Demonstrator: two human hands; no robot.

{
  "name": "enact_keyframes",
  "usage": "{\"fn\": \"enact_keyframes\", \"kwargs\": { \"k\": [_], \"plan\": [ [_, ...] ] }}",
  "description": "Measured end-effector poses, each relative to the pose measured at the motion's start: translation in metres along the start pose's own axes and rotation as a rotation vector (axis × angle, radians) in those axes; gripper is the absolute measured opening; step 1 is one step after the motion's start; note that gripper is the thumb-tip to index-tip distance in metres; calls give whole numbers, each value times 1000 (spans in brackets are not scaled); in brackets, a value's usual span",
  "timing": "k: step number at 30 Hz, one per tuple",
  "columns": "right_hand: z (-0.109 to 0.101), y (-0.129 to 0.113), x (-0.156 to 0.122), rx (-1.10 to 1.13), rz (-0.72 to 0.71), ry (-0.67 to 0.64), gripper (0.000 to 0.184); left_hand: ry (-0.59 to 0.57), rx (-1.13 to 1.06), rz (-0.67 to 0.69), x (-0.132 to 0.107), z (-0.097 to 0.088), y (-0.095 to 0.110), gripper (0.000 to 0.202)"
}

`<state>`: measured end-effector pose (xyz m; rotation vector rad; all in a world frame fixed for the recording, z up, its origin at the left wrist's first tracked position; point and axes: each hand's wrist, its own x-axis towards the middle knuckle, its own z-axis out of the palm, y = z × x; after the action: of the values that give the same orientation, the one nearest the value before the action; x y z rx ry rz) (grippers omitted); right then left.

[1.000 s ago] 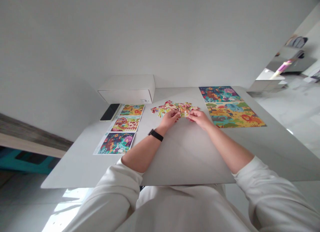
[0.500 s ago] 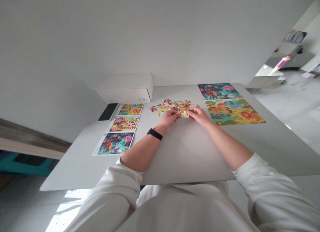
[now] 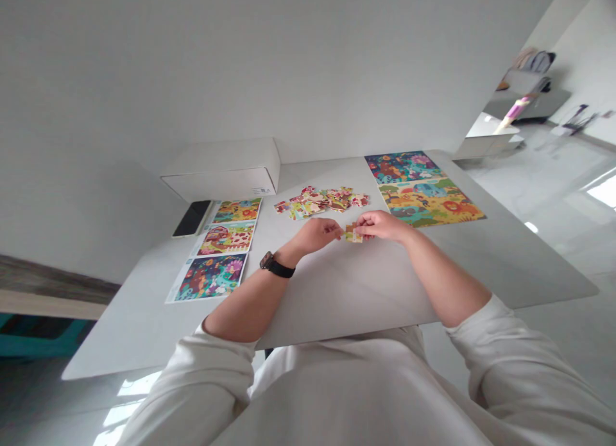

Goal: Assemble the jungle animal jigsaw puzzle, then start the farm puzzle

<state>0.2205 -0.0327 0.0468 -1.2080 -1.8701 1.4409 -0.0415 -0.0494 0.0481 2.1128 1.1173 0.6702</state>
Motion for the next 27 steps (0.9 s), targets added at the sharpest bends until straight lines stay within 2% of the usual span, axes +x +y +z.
{"fn": "enact_keyframes", "kwargs": {
  "k": [3, 6, 12, 15, 19, 27],
  "plan": [
    [4, -6, -11, -78, 50, -134, 47, -33, 105, 22, -26, 0, 10, 22],
    [9, -7, -15, -179, 94, -223, 42, -10, 153, 36, -47, 3, 14, 15],
    [16, -5, -14, -384, 164, -332, 30, 52, 135, 179, -64, 18, 17, 20],
    [16, -6, -15, -484, 154, -335, 27, 1, 144, 262, -63, 32, 16, 23],
    [17, -6, -16, -617, 114, -308, 23, -39, 212, 258, -63, 45, 13, 33],
    [20, -6, -16, -729, 21, -265, 15, -50, 262, 245, -64, 46, 15, 27]
  ]
}}
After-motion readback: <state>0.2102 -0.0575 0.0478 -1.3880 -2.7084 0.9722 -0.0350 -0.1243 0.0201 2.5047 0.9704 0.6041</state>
